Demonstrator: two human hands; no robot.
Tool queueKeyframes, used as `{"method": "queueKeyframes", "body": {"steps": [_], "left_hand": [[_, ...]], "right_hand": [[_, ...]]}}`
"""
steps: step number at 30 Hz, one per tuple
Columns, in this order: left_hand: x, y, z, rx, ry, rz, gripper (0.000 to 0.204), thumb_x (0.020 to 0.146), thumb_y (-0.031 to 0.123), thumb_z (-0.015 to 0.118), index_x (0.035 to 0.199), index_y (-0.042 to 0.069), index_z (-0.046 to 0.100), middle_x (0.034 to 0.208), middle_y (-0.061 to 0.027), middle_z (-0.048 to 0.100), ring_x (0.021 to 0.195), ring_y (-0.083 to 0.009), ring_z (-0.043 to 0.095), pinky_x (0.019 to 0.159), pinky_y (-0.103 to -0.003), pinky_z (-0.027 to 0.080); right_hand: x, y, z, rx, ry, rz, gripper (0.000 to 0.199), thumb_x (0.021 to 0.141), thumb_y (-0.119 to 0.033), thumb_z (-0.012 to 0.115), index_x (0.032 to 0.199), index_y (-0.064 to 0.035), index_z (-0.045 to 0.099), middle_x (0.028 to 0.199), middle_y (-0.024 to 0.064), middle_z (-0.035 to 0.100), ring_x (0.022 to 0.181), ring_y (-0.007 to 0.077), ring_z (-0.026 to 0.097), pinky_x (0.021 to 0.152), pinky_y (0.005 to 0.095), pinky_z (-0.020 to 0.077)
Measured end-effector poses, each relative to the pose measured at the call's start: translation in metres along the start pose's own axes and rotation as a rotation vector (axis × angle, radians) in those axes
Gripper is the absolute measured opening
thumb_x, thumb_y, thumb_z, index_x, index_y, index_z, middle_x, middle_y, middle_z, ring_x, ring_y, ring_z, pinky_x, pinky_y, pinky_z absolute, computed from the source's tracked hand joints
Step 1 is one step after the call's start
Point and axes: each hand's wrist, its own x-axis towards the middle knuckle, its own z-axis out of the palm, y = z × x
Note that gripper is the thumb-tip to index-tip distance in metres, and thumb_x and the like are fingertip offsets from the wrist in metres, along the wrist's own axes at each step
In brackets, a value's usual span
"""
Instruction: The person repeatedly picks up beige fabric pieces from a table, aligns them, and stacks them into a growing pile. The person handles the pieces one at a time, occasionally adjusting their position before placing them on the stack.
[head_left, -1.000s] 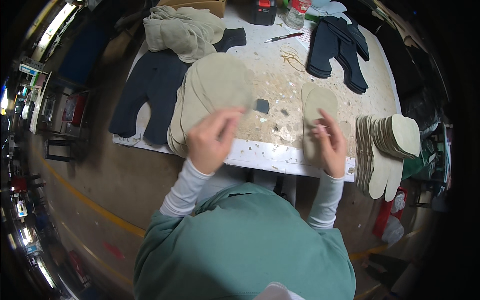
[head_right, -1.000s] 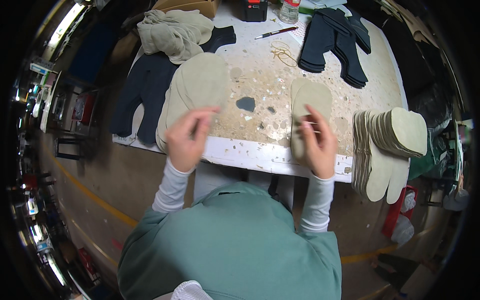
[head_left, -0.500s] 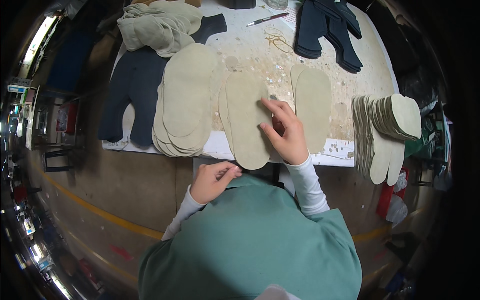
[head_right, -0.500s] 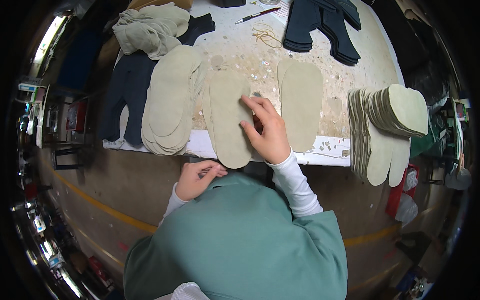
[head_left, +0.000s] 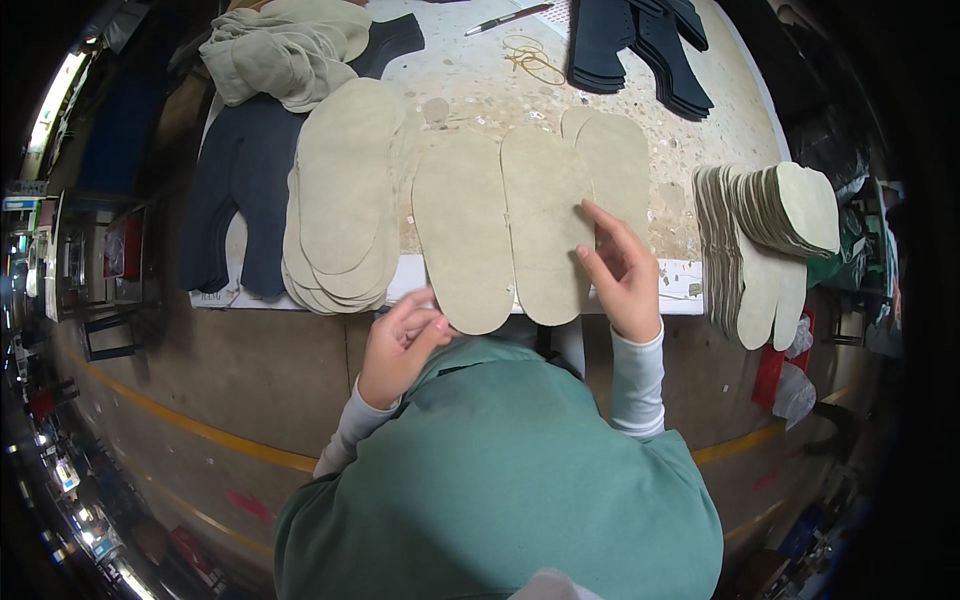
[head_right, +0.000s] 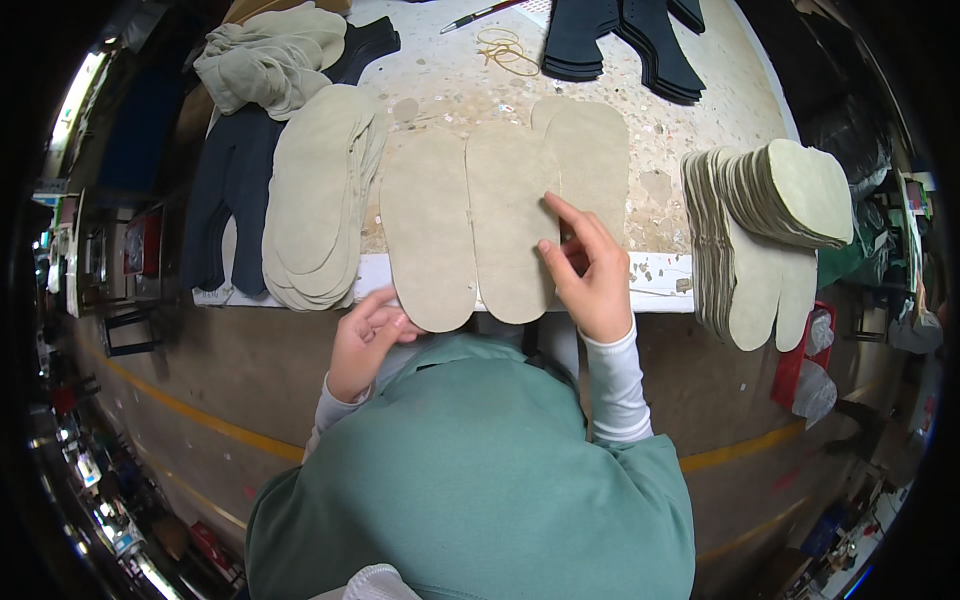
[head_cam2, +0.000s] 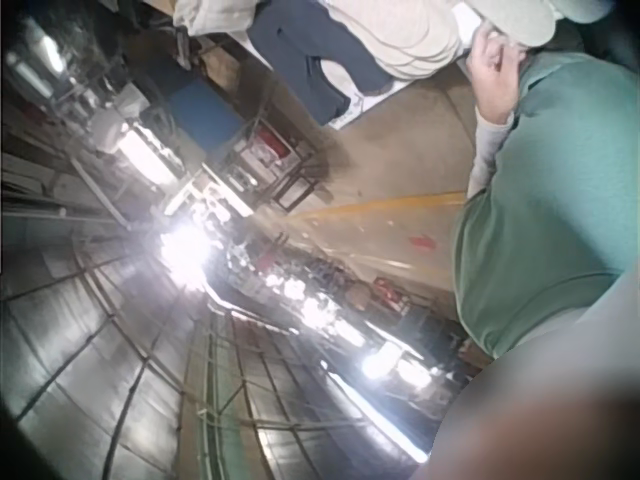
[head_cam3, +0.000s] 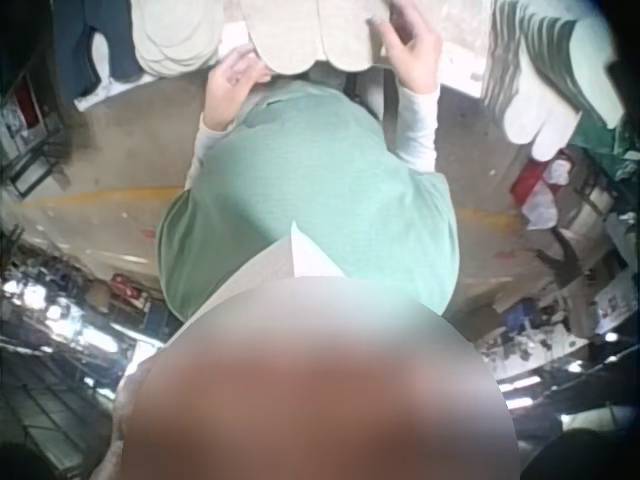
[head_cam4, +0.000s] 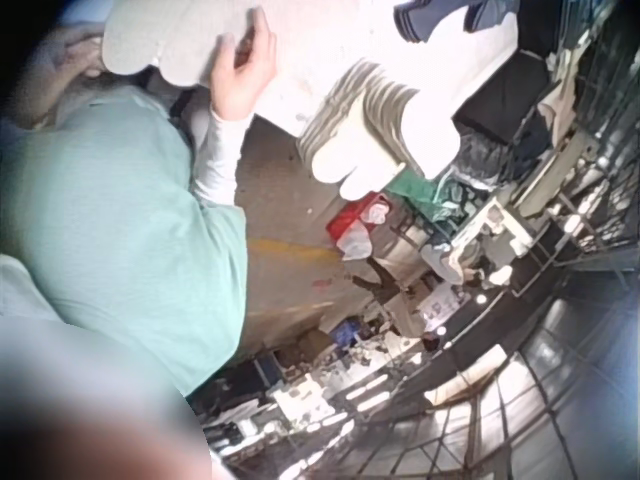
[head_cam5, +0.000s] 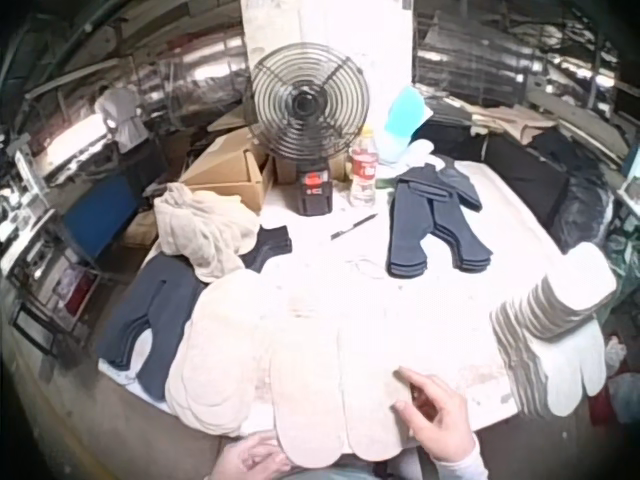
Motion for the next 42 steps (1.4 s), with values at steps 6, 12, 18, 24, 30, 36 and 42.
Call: {"method": "queueKeyframes", "body": {"steps": [6, 12, 18, 24, 30, 36, 42], "left_hand": [[0.016, 0.009, 0.011, -0.415, 0.018, -0.083, 0.069, 0.094, -0.003, 0.053, 0.151, 0.000, 0.016, 0.129, -0.0182, 0.057, 0.104, -0.0170, 0.064, 0.087, -0.028, 0.052], [0.020, 0.012, 0.025, -0.123, 0.032, 0.118, 0.081, 0.087, -0.010, 0.057, 0.152, 0.001, 0.011, 0.135, -0.0225, 0.051, 0.121, -0.0184, 0.053, 0.098, -0.030, 0.044], [0.030, 0.002, 0.038, 0.019, -0.001, 0.298, 0.081, 0.081, -0.007, 0.062, 0.150, -0.002, 0.020, 0.155, -0.0170, 0.023, 0.145, -0.0230, 0.020, 0.116, -0.035, 0.019], [0.034, -0.002, 0.034, -0.010, 0.014, 0.282, 0.079, 0.079, -0.005, 0.063, 0.148, -0.002, 0.025, 0.155, -0.0144, 0.027, 0.146, -0.0231, 0.018, 0.118, -0.036, 0.013], [0.027, 0.006, 0.030, 0.119, 0.020, 0.271, 0.072, 0.086, -0.004, 0.061, 0.148, -0.002, 0.025, 0.148, -0.0168, 0.036, 0.139, -0.0236, 0.033, 0.113, -0.034, 0.026], [-0.002, 0.014, 0.011, 0.007, 0.020, 0.050, 0.063, 0.093, -0.004, 0.052, 0.149, -0.002, 0.024, 0.129, -0.0212, 0.054, 0.107, -0.0195, 0.063, 0.085, -0.028, 0.053], [-0.013, 0.015, 0.007, -0.101, 0.116, 0.053, 0.063, 0.095, 0.001, 0.050, 0.151, -0.001, 0.021, 0.137, -0.0209, 0.050, 0.122, -0.0250, 0.055, 0.100, -0.037, 0.046]], "right_hand": [[-0.018, -0.017, 0.011, -0.109, 0.009, -0.103, 0.055, 0.080, -0.003, 0.070, 0.132, -0.0080, 0.057, 0.097, 0.0095, 0.059, 0.065, 0.0157, 0.052, 0.062, 0.0273, 0.0458], [-0.019, -0.023, 0.015, -0.288, -0.008, -0.403, 0.032, 0.073, -0.009, 0.076, 0.103, -0.0075, 0.068, 0.099, 0.0087, 0.056, 0.092, 0.0267, 0.051, 0.081, 0.0363, 0.0461], [-0.014, -0.017, 0.028, -0.201, -0.167, -0.362, 0.029, 0.072, -0.011, 0.077, 0.100, -0.0094, 0.071, 0.095, 0.0046, 0.061, 0.093, 0.0254, 0.054, 0.078, 0.0345, 0.0483], [-0.018, -0.020, 0.035, -0.148, -0.039, -0.428, 0.018, 0.073, -0.006, 0.077, 0.091, -0.0086, 0.073, 0.089, 0.0032, 0.064, 0.087, 0.0236, 0.057, 0.075, 0.0335, 0.0494], [-0.009, -0.015, 0.010, -0.068, 0.150, -0.361, 0.012, 0.076, 0.000, 0.072, 0.087, -0.0060, 0.073, 0.086, 0.0039, 0.065, 0.077, 0.0189, 0.061, 0.062, 0.0282, 0.0498], [0.024, 0.020, -0.055, -0.464, 0.560, -0.236, 0.020, 0.079, 0.002, 0.066, 0.097, -0.0045, 0.070, 0.090, 0.0070, 0.067, 0.076, 0.0175, 0.065, 0.059, 0.0259, 0.0515], [0.029, 0.026, -0.048, -0.511, 0.587, -0.303, 0.041, 0.086, -0.005, 0.067, 0.126, -0.0091, 0.063, 0.096, 0.0099, 0.066, 0.076, 0.0165, 0.065, 0.065, 0.0285, 0.0549]]}}
